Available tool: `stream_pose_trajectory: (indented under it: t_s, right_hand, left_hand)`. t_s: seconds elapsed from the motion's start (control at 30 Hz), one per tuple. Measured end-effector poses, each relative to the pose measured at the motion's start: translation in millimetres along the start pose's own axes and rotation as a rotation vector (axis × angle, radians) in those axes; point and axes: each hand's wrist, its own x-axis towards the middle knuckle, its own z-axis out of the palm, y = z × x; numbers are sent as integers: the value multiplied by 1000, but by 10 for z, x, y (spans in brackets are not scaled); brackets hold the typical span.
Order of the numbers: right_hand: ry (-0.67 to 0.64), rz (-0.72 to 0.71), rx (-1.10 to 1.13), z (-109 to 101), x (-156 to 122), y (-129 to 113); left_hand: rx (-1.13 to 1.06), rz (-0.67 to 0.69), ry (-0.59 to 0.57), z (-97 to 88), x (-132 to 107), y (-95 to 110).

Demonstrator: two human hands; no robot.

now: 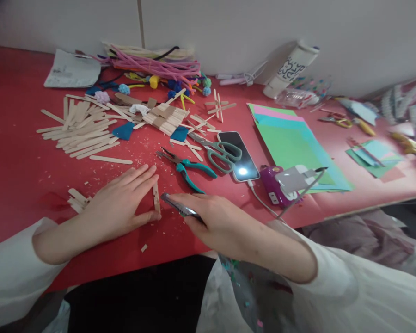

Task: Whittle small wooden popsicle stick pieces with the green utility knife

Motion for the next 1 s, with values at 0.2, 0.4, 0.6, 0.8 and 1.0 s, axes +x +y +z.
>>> stream_pose_trajectory:
  t_s: [0.2, 0.4, 0.6, 0.8, 1.0]
  right_hand:
    - [-68, 11, -66, -75, 12, -28]
    - [-106, -3, -160, -135, 99, -107]
    - [-208, 91, -187, -173, 197, -227]
    - [-176, 35, -248, -145, 190, -187]
    - [-139, -39, -268, -151, 168, -172]
  left_hand:
    - [-17, -47, 103, 113, -29, 67]
    - [-31, -36, 156, 136, -39, 61]
    - [-27, -24, 175, 139, -42, 62]
    - [-24, -11, 185, 129, -37, 66]
    - [21, 2, 227, 136, -29, 75]
